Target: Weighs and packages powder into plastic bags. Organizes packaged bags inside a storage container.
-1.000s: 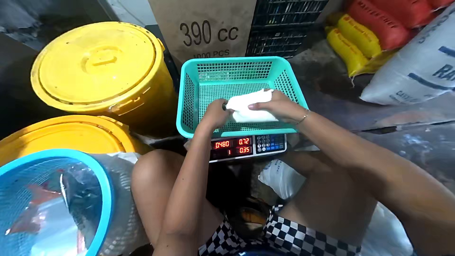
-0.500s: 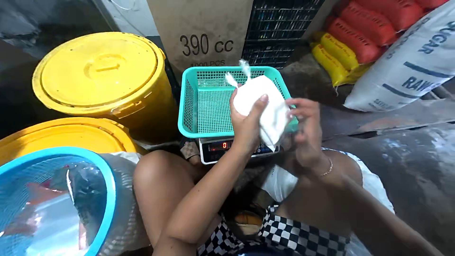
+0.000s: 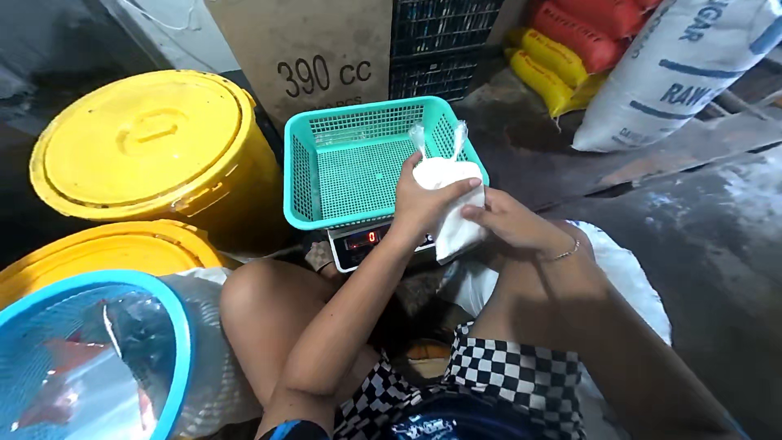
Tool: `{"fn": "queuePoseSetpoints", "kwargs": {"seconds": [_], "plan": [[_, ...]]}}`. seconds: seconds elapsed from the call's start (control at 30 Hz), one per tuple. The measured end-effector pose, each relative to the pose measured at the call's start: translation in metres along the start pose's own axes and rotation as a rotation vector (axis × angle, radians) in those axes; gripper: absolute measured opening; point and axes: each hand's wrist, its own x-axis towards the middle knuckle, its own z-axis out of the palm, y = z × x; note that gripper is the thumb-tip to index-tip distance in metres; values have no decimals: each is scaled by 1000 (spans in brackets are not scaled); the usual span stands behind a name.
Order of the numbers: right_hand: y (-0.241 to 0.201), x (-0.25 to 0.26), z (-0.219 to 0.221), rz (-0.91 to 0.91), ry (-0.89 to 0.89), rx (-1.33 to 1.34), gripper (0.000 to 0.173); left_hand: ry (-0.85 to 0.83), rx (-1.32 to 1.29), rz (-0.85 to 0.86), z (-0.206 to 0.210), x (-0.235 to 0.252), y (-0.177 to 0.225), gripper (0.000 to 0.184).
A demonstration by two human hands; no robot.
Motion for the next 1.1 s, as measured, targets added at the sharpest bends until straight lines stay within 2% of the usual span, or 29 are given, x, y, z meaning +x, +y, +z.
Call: {"fn": "queuePoseSetpoints", "kwargs": {"seconds": [0.1, 0.2, 0.27, 0.33, 0.43, 0.5, 0.6, 0.67, 0.73, 0.77, 0.83, 0.93, 1.0, 1.1], "plan": [[6, -33, -8, -45, 64, -86, 35, -90, -16, 48, 18, -14, -13, 80], [11, -72, -5, -180, 284, -131, 56, -140, -185, 140, 46, -31, -21, 65], [18, -98, -3, -214, 428, -132, 78, -219, -219, 176, 58, -48, -21, 68], [21, -127, 3, -153, 527, -126, 93, -338, -173, 286, 67, -67, -23, 74], [29, -170, 24, -121, 576, -9, 82, -538, -23, 506, 85, -84, -35, 89], [38, -196, 31, -136, 574, 52, 75, -618, 95, 585, 99, -86, -44, 94], [55, -234, 23, -214, 625, 161, 80, -677, 235, 527, 134, -98, -55, 107], [66, -259, 11, -261, 708, 240, 82, -717, 287, 496, 165, -107, -68, 100], [80, -295, -7, -231, 712, 359, 82, -836, 304, 457, 200, -110, -82, 88], [95, -318, -18, -139, 687, 368, 76, -910, 291, 408, 215, -109, -88, 84], [126, -376, -49, 166, 549, 296, 67, -988, 327, 303, 233, -103, -97, 82], [198, -477, -76, 657, 399, 106, 46, -1056, 392, 254, 237, -86, -115, 75], [265, -557, -70, 976, 392, 87, 39, -1035, 435, 258, 233, -73, -129, 70], [341, -655, -36, 1445, 566, 257, 43, -951, 472, 180, 229, -65, -142, 63]]}}
